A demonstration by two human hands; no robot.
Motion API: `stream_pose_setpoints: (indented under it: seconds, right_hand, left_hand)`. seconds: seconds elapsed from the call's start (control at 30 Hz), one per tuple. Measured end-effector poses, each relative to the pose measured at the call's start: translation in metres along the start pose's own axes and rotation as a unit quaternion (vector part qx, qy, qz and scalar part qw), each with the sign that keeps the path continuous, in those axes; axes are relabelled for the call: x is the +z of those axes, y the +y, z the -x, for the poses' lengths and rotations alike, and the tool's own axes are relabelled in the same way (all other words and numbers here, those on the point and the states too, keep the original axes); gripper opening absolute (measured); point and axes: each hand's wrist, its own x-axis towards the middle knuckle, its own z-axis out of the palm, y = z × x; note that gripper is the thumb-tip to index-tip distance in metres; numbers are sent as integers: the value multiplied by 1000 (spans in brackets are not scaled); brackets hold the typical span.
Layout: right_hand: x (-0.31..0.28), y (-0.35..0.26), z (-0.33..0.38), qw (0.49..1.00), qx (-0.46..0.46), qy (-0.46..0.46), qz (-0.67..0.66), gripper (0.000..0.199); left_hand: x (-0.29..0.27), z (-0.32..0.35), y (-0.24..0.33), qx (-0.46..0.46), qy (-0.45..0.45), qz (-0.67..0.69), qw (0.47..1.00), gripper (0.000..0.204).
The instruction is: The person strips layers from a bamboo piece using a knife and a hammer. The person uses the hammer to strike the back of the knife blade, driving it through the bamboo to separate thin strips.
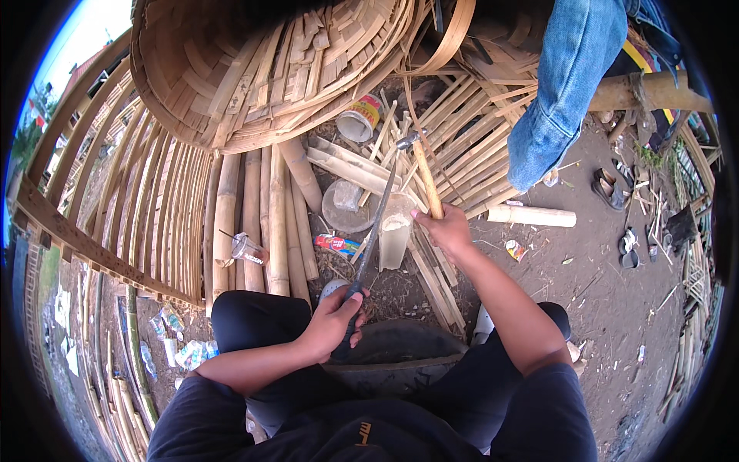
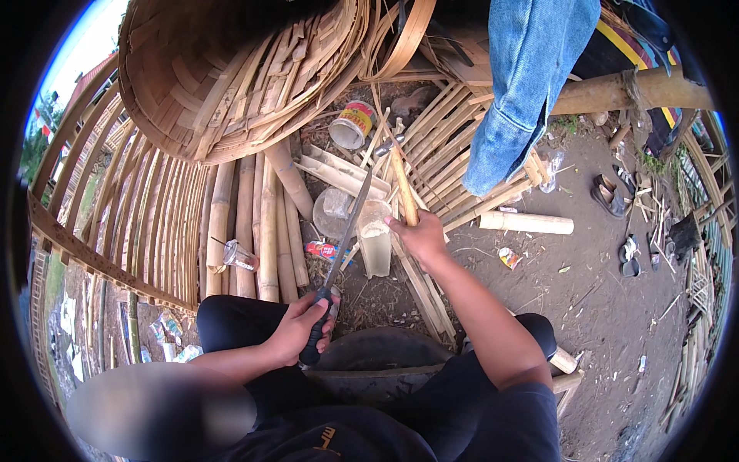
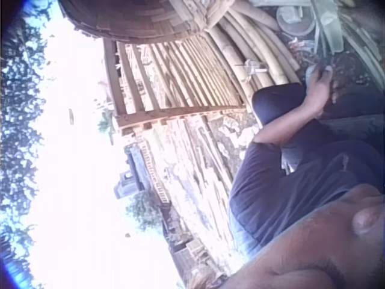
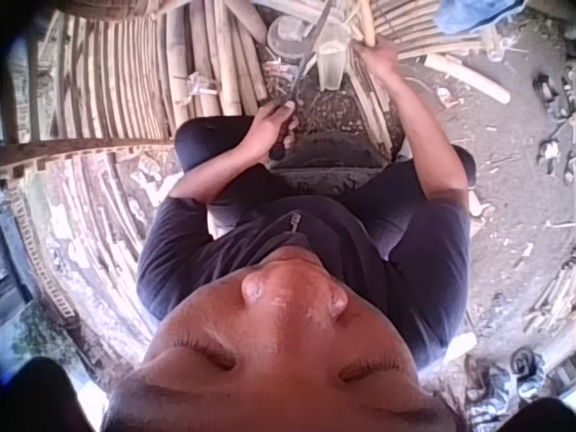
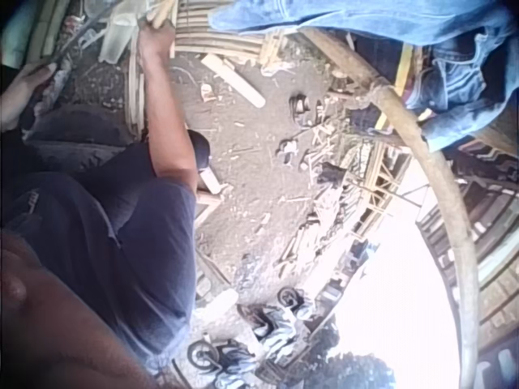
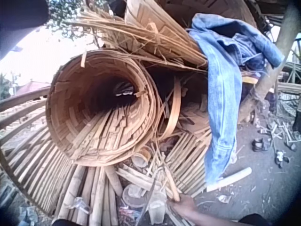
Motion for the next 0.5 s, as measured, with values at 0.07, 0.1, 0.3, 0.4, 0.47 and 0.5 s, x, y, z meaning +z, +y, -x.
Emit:
stream_pose_setpoints:
  seconds: [0.07, 0.1, 0.3, 0.4, 0.47, 0.5]
  right_hand:
    - [4, -3, -1, 998, 19, -1, -59, 30]
    - [5, -4, -1, 996, 28, 1, -88, 30]
    - [10, -6, -14, 984, 1, 41, -175, 31]
    - [9, -10, -13, 987, 13, 39, -154, 28]
    - [11, -14, -10, 991, 16, 29, -127, 28]
    - [11, -17, -9, 993, 17, 26, -112, 27]
  left_hand:
    - [-4, 1, 4, -3, 2, -1, 1000, 27]
    - [-5, 1, 7, -8, 1, 12, 1000, 26]
    - [-7, 7, 17, -21, -5, 28, 999, 26]
    - [-6, 9, 19, -21, -15, 18, 1000, 27]
    - [-7, 9, 19, -22, -24, 3, 999, 27]
    - [-7, 10, 20, -22, -31, -5, 999, 27]
